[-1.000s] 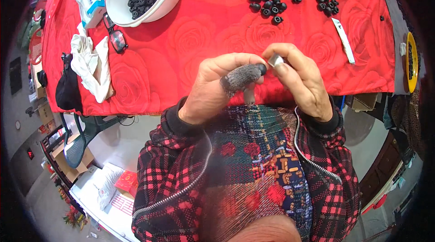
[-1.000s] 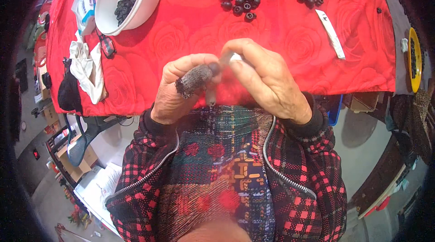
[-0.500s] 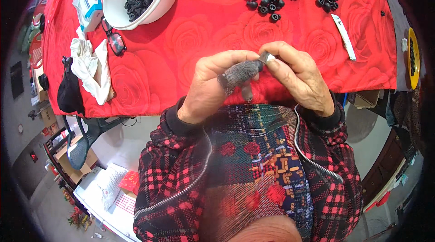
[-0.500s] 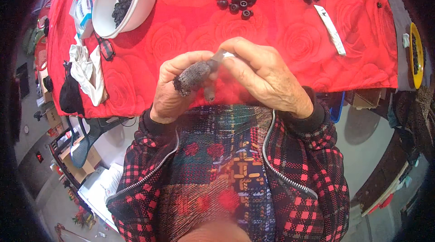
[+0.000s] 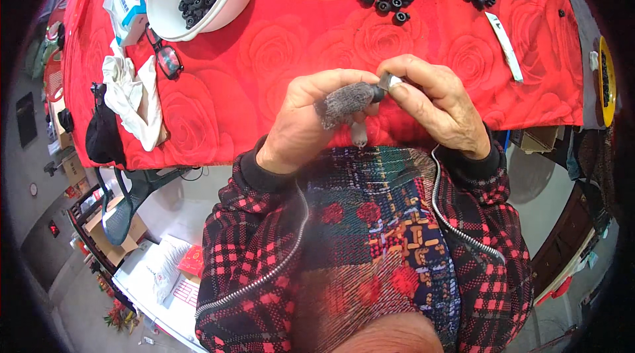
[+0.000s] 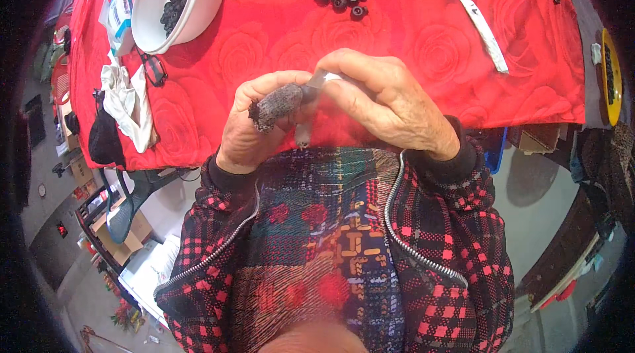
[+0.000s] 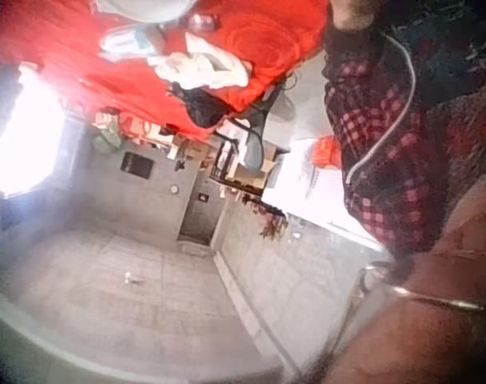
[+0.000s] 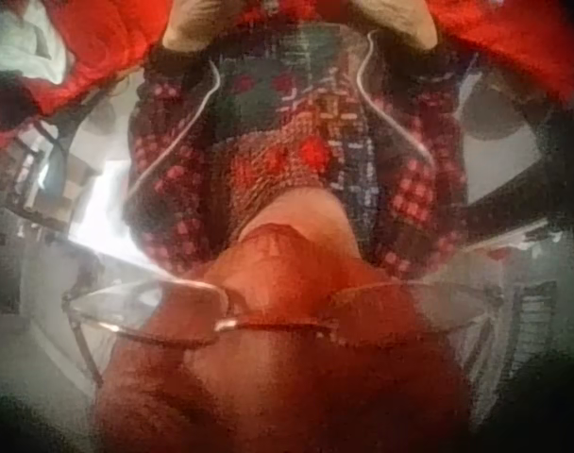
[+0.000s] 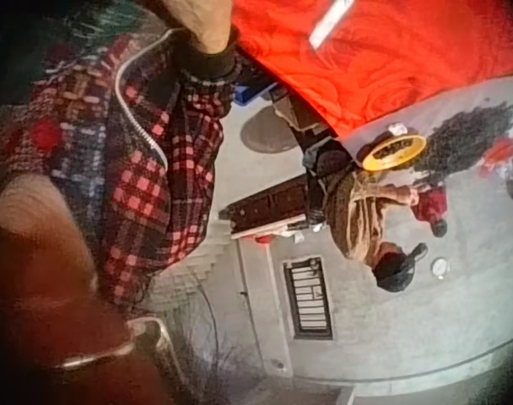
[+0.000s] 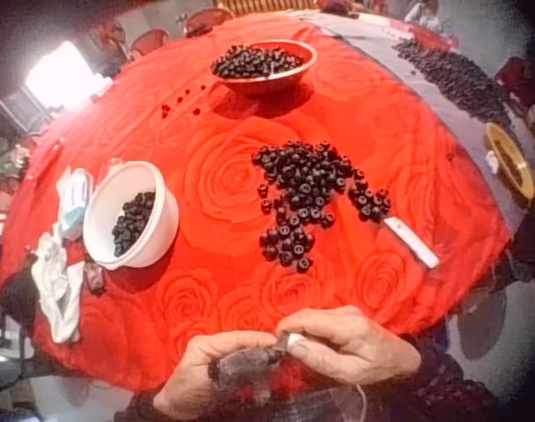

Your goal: The person sits at a table covered with a red cloth and repeatedly picks up small black beads. Using a small white tool, they rub the surface of each bead individually. The person handles the beads one at a time, rotating them in their hands while applying the tool, and then places them back on the table.

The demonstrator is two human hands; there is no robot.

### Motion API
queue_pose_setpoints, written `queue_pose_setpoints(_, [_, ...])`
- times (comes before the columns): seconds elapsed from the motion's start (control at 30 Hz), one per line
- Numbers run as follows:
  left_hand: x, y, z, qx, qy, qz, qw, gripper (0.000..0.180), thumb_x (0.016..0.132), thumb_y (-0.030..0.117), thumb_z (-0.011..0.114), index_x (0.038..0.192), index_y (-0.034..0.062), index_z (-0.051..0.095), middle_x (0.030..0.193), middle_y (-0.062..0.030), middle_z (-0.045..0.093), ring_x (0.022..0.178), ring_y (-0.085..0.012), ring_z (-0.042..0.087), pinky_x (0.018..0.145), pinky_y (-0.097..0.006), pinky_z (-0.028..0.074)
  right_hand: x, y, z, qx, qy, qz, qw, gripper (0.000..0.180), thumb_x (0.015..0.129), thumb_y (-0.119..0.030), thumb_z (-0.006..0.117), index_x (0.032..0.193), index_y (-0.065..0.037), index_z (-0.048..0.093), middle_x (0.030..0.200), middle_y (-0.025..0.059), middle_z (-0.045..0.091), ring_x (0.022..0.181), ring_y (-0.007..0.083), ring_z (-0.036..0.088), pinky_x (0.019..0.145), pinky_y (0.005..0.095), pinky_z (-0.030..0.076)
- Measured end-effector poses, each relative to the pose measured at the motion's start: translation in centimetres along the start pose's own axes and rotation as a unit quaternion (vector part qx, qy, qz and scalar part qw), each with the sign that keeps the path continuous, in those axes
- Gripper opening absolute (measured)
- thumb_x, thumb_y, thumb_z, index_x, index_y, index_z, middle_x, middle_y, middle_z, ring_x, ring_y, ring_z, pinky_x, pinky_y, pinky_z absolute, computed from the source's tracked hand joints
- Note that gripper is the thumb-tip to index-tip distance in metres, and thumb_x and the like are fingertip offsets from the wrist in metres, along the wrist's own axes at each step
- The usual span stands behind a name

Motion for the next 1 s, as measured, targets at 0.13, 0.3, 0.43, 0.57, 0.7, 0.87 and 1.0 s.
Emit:
queue_pose_setpoints(0.13, [0.2, -0.3, -0.3, 0.015, -0.011, 0.007, 1.000, 0.028, 0.092, 0.018, 0.054, 0.112, -0.0026, 0.058, 0.093, -0.0098, 0.066, 0.074, -0.0166, 0.064, 0.052, -0.029, 0.052, 0.1, 0.1, -0.1, -0.017, -0.004, -0.026, 0.999, 0.014, 0.089, -0.007, 0.051, 0.098, 0.001, 0.056, 0.077, 0.0140, 0.060, 0.069, 0.0241, 0.062, 0.061, 0.0320, 0.046])
queue_pose_setpoints(0.3, [0.3, -0.4, -0.4, 0.029, 0.005, -0.002, 1.000, 0.028, 0.091, 0.016, 0.056, 0.111, -0.0029, 0.059, 0.094, -0.0097, 0.066, 0.075, -0.0159, 0.064, 0.052, -0.029, 0.052, 0.2, 0.4, -0.3, -0.014, -0.021, -0.035, 0.999, 0.013, 0.088, -0.008, 0.051, 0.097, 0.001, 0.056, 0.075, 0.0142, 0.059, 0.067, 0.0256, 0.061, 0.059, 0.0330, 0.045])
queue_pose_setpoints(0.43, [0.2, -0.1, -0.4, 0.021, 0.023, -0.018, 0.999, 0.027, 0.090, 0.016, 0.057, 0.109, -0.0034, 0.060, 0.092, -0.0080, 0.065, 0.071, -0.0127, 0.061, 0.053, -0.027, 0.051, 0.2, 0.2, -0.3, -0.021, -0.058, -0.013, 0.998, 0.012, 0.088, -0.008, 0.051, 0.096, 0.000, 0.056, 0.074, 0.0143, 0.058, 0.066, 0.0274, 0.060, 0.059, 0.0339, 0.045])
queue_pose_setpoints(0.57, [0.5, 0.2, -0.6, 0.053, 0.051, 0.014, 0.997, 0.027, 0.089, 0.016, 0.059, 0.107, -0.0038, 0.060, 0.088, -0.0074, 0.063, 0.065, -0.0108, 0.056, 0.053, -0.027, 0.051, -0.8, 0.2, 0.7, -0.003, -0.071, -0.045, 0.996, 0.012, 0.085, -0.004, 0.053, 0.096, -0.001, 0.057, 0.076, 0.0142, 0.059, 0.068, 0.0289, 0.060, 0.060, 0.0354, 0.045])
queue_pose_setpoints(0.7, [0.4, 0.7, -0.2, 0.088, 0.071, 0.050, 0.992, 0.028, 0.088, 0.016, 0.060, 0.107, -0.0040, 0.060, 0.084, -0.0084, 0.062, 0.064, -0.0122, 0.057, 0.052, -0.027, 0.051, -0.2, -0.6, 0.0, -0.024, 0.009, -0.033, 0.999, 0.013, 0.087, -0.006, 0.054, 0.098, 0.000, 0.057, 0.077, 0.0126, 0.059, 0.067, 0.0260, 0.060, 0.060, 0.0326, 0.045])
queue_pose_setpoints(0.87, [0.3, 0.4, -0.1, 0.089, 0.048, 0.048, 0.994, 0.028, 0.090, 0.016, 0.058, 0.109, -0.0038, 0.060, 0.086, -0.0091, 0.062, 0.065, -0.0146, 0.059, 0.053, -0.027, 0.051, 0.2, -0.2, -0.5, -0.033, 0.046, -0.011, 0.998, 0.013, 0.088, -0.006, 0.053, 0.098, 0.001, 0.056, 0.075, 0.0125, 0.057, 0.066, 0.0220, 0.059, 0.059, 0.0310, 0.044])
queue_pose_setpoints(1.0, [0.3, 0.2, -0.1, 0.096, 0.053, 0.050, 0.993, 0.029, 0.090, 0.017, 0.057, 0.110, -0.0039, 0.059, 0.087, -0.0088, 0.062, 0.066, -0.0150, 0.059, 0.052, -0.027, 0.051, 0.5, 0.0, -0.4, -0.030, 0.042, -0.009, 0.999, 0.013, 0.088, -0.006, 0.054, 0.099, 0.001, 0.057, 0.076, 0.0133, 0.058, 0.067, 0.0230, 0.060, 0.060, 0.0314, 0.045])
Point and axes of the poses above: each hand's wrist, its own x-axis towards the middle knuckle, its own z-axis out of the palm, y = z × x, the point moved 4 cm from there along x, towards the middle knuckle
